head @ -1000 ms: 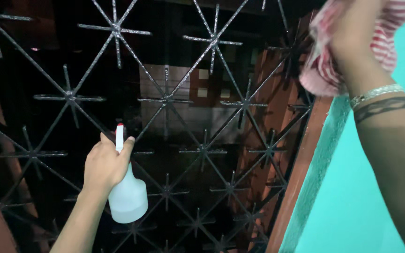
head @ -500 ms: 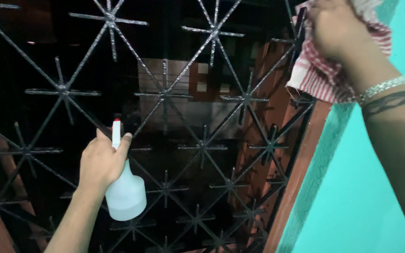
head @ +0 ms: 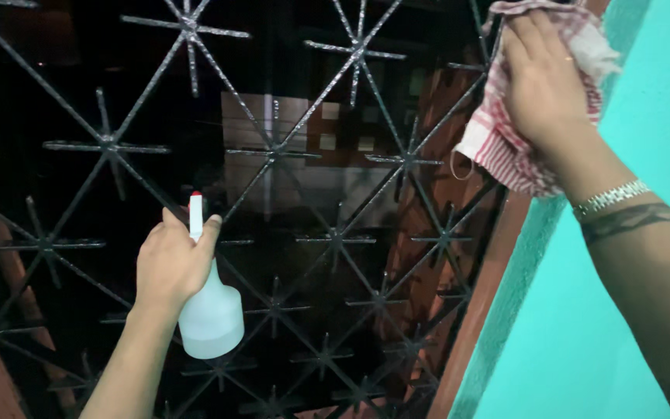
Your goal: The person sprays cleaning liquid from a bottle onto a window and wipes the glass between the bars of a metal grill with a cloth.
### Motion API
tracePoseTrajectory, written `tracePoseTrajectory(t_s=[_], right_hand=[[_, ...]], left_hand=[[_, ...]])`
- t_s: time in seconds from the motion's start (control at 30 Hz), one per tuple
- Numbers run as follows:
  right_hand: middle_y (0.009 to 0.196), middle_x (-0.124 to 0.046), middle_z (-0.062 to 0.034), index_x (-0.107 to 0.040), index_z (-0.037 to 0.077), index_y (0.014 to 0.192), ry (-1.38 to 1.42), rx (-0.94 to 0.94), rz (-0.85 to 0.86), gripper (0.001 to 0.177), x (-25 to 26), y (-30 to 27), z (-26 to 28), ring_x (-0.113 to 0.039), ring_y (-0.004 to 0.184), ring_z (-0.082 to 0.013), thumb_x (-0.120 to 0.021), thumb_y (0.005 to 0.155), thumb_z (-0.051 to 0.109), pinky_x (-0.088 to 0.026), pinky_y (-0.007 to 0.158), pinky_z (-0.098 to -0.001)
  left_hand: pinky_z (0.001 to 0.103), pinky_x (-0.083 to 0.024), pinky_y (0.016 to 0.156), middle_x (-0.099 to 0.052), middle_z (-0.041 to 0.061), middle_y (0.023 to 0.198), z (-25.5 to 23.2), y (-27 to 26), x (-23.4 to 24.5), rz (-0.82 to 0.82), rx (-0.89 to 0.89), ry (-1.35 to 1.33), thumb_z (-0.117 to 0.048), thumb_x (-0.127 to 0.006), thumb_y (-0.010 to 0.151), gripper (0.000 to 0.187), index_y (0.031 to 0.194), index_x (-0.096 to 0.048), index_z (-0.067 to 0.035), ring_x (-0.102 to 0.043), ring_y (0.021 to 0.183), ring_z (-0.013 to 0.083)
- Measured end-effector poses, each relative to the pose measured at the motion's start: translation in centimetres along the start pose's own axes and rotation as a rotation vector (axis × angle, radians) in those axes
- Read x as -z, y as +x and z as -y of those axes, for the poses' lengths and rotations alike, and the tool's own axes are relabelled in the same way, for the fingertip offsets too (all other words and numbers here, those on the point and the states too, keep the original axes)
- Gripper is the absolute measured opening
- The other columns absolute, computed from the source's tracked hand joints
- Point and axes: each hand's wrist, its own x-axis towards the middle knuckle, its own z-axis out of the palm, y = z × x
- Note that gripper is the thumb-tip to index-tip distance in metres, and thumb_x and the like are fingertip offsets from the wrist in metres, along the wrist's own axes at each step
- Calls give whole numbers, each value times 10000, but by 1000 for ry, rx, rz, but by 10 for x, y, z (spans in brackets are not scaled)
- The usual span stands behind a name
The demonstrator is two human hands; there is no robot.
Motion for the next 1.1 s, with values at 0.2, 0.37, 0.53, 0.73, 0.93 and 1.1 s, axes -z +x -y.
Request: tracePoseTrajectory(t_s=[0.2,0.37,0.53,0.73,0.93,1.1], right_hand=[[1518,-516,-244,-581,-83,1360,-12,166,167,442,20,27,-27,-420,1517,-423,-569,938,50,-333,1270,-465],[1230,-668,-282,-618,5,1312,-152,-309,673,290,56,81,-30,-664,1116,-425,-518,1055,94,-519,972,-521],[1098,-716,-279,-656,1,1264,-196,-192,590,309,44,70,-35,-731,961,-410,-601,962,31,-580,815,-515],[1226,-701,-169,-692,11,1110,-59,129,291,272,17,43,-50,-646,1232,-352,-593,857,21,-518,1027,-444],[1237,-692,-155,-699,8,1105,-24,139,143,219,42,26,-18,-642,1225,-340,-607,907,23,-514,1054,-423],[1155,-650,-224,-642,-31,1135,172,-399,-44,227,50,1,-39,-615,1082,-410,-567,921,-12,-483,904,-469]], left_hand=[[524,-502,929,-696,256,994,3,-1,-4,-20,-56,3,-465,-584,960,541,1196,-553,20,-656,1007,436],[536,-498,898,-695,252,976,2,3,-1,-19,-42,1,-453,-586,958,522,1170,-552,23,-660,985,437],[530,-508,892,-702,253,969,-3,2,-3,1,-13,13,-454,-588,962,522,1168,-551,25,-669,974,433],[531,-507,882,-693,252,976,0,0,-4,-21,-38,8,-449,-592,962,527,1179,-553,30,-665,974,437],[524,-508,892,-686,255,981,1,-1,-4,7,-6,19,-470,-582,977,540,1146,-561,43,-666,981,430],[518,-518,892,-684,260,992,-2,-1,-4,20,38,32,-475,-564,992,541,1140,-563,45,-679,972,422]])
